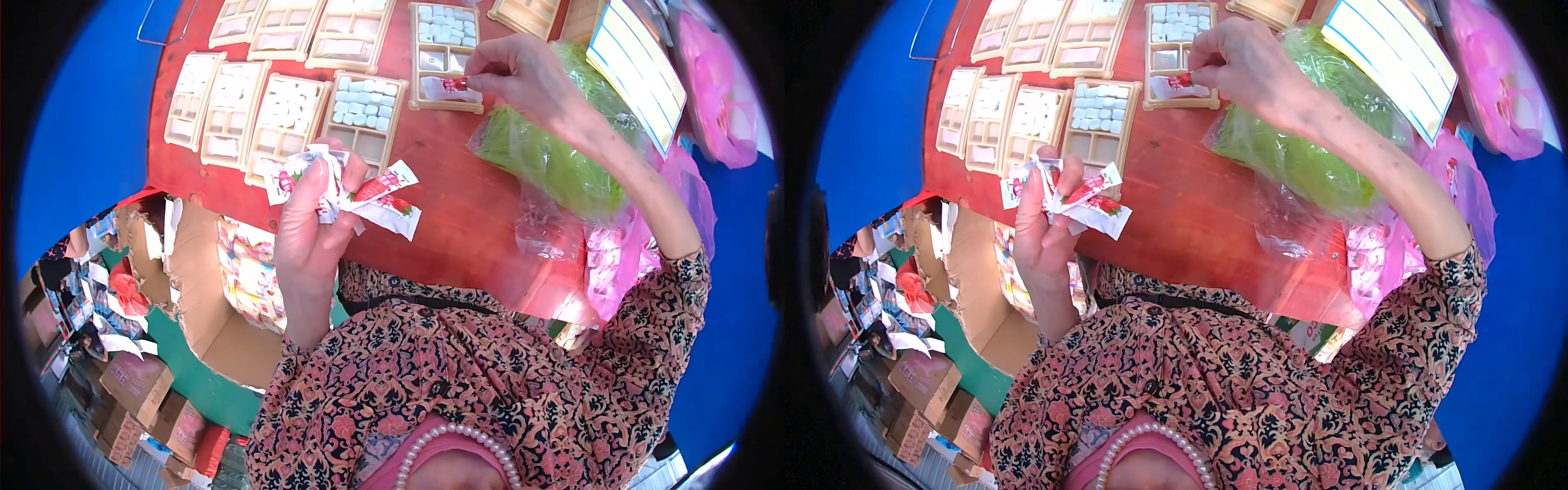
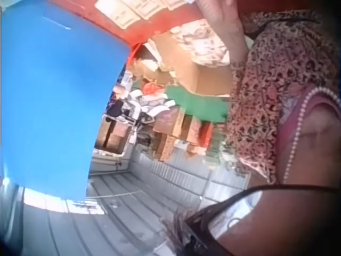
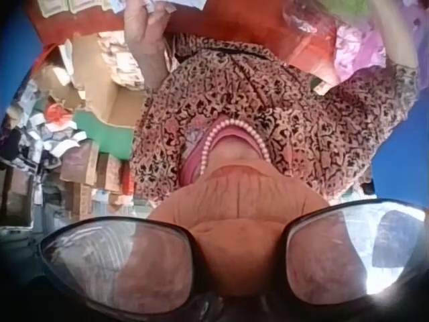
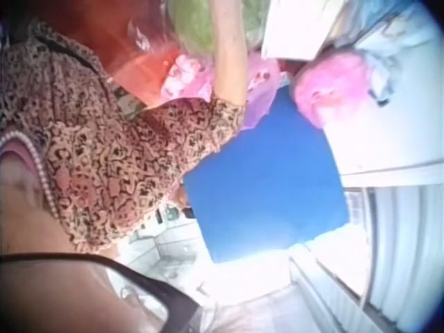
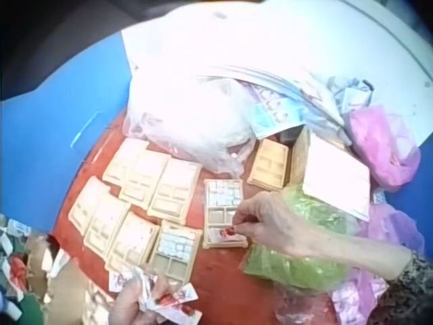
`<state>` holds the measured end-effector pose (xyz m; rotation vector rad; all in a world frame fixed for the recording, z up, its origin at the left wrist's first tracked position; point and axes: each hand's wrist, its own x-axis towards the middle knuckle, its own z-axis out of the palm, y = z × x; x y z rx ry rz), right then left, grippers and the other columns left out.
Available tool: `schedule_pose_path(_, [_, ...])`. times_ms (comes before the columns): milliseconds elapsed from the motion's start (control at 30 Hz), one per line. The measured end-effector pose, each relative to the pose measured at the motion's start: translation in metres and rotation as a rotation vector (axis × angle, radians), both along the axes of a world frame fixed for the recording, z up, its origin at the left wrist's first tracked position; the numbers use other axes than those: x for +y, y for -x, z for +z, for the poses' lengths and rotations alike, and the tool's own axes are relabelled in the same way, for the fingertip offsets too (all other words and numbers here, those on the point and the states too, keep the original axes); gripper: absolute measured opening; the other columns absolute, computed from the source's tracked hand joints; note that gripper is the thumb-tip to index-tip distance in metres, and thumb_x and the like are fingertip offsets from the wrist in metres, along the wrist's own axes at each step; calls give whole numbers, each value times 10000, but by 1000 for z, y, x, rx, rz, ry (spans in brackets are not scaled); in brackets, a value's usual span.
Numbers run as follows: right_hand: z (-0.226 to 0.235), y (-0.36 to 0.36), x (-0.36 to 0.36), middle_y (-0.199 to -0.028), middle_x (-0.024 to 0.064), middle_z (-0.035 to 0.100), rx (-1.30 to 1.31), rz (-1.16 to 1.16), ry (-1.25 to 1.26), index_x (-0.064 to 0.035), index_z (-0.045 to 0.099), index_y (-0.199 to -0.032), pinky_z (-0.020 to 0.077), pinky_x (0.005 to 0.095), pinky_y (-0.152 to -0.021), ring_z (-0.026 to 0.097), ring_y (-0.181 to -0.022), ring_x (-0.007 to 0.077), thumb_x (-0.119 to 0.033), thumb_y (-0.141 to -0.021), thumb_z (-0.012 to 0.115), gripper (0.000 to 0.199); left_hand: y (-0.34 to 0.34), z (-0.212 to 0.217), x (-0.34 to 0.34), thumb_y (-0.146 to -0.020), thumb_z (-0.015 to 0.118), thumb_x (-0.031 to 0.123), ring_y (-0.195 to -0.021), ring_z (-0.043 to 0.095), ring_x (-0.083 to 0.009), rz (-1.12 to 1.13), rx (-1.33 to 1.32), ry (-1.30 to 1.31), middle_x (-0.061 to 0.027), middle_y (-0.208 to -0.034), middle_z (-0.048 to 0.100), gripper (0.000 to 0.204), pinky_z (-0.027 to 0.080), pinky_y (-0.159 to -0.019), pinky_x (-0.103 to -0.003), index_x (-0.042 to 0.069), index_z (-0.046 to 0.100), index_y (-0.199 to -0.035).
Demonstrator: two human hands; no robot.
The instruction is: Sorting and packaging small items into plastic trays, sachets, and larger bags at a workshop station.
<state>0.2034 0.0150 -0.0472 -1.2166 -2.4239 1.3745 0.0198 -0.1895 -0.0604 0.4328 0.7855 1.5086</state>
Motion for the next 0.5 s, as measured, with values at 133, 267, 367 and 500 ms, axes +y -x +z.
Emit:
schedule_pose_path(133, [-4,4,-4,-640,81,596,-141,22,-157,64,602,-863,447,278,-570,553,-609,97,-38,-819,596,111,6,0,4,-948,416,60,-757,446,-55,-42,-159,41,-34,-940,444,284,379,-622,-163,37,380,-1229])
schedule_pose_path(267, [-1,9,-4,-680,134,627,-256,81,-241,56,595,-878,470,319,-598,591,-613,180,-55,-807,608,132,2,-1,5,-954,419,88,-742,451,-57,-45,-79,56,-36,-920,453,253,385,-601,-162,46,402,-1203])
schedule_pose_path(367, [0,12,-10,-739,141,623,-229,96,-380,37,597,-869,471,345,-632,598,-664,253,-51,-792,615,119,2,-3,9,-957,429,119,-723,455,-59,-58,-369,102,-36,-894,465,224,387,-572,-159,55,426,-1172])
schedule_pose_path(500, [-15,14,-11,-829,130,595,-100,217,-452,4,611,-877,463,377,-684,582,-767,316,-24,-765,622,116,0,-3,13,-957,445,143,-713,460,-60,-66,-355,103,-33,-877,474,214,382,-541,-157,64,441,-1156])
